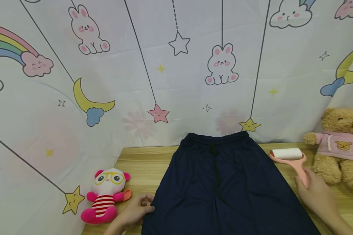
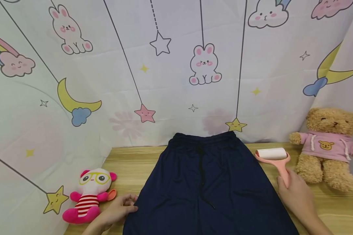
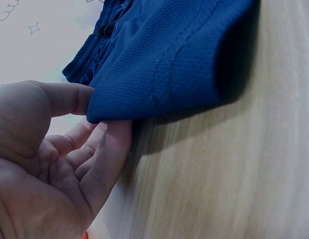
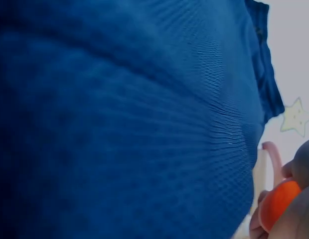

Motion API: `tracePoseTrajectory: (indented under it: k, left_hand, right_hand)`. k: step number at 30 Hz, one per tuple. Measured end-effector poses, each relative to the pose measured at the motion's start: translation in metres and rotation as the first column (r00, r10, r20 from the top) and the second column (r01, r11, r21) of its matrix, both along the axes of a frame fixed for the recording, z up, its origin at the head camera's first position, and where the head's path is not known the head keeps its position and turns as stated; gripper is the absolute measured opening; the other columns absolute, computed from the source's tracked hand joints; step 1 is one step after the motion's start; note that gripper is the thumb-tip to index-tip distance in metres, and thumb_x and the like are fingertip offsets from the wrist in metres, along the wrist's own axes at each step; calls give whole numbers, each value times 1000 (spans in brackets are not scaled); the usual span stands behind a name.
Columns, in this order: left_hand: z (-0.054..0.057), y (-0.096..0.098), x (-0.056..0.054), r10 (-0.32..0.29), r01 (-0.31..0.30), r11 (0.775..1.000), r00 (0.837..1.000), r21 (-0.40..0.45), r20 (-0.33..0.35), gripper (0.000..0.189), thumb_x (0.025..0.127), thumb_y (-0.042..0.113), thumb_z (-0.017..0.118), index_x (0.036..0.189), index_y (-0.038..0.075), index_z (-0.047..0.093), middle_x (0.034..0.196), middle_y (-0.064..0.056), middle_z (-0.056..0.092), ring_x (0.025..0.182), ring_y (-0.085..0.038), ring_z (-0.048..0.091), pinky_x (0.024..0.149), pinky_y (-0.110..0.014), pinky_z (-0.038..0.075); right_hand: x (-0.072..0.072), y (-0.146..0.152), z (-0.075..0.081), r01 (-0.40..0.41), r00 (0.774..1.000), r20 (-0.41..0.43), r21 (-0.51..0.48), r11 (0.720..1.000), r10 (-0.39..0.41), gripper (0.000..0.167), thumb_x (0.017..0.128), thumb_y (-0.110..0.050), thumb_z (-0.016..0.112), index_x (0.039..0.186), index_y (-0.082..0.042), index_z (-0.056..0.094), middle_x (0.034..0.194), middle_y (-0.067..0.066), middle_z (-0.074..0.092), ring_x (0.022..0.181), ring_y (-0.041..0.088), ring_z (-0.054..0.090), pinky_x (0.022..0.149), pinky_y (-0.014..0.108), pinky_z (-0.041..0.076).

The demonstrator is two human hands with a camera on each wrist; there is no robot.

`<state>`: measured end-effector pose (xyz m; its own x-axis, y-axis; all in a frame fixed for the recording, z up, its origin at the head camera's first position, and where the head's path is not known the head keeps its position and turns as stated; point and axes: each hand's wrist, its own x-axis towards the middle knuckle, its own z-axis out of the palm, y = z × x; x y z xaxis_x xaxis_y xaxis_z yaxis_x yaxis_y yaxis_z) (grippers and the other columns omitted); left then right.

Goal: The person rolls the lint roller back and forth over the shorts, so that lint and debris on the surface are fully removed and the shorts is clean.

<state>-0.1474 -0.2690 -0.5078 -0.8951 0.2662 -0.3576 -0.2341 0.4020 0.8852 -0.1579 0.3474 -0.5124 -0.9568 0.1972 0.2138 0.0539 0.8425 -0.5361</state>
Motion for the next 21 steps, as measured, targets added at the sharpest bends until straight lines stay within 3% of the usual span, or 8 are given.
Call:
tracePoseTrajectory:
  k: [4,13,19,21]
  left_hand:
    - [-1,1,0,1,-1,1000,1000,-4,2,29,95,7,69,120,-2,59,85,-4,63,75,-19,65,56,-32,57]
    - [2,2,1,10,-10,1000,1000,-1,5,28,94,8,69,118,-1,58,86,-5,64,76,-19,65,56,-33,57]
    - [7,5,0,-6,6,1000,1000,2,-4,28,94,8,69,119,-2,58,86,-5,65,76,-19,66,55,-32,56]
    - [10,5,0,-40,39,999,998,-17,-46,28,94,6,69,117,-3,58,86,-6,65,75,-20,65,55,-31,55]
  right_hand:
    - [-2,2,-5,10,999,43,-3,1000,-10,65,107,-30,51,148,18,34,133,49,45,113,66,48,81,73,41]
    - [-1,10,-10,-45,995,90,-5,999,45,70,107,-32,51,147,20,30,133,50,43,114,67,46,82,75,41]
    - [2,5,-5,-33,998,50,56,998,30,77,103,-38,61,144,21,34,129,51,40,115,66,40,86,77,37]
    - [6,0,-3,-33,999,5,87,996,33,77,100,-39,65,142,19,37,126,50,40,115,65,38,87,77,35]
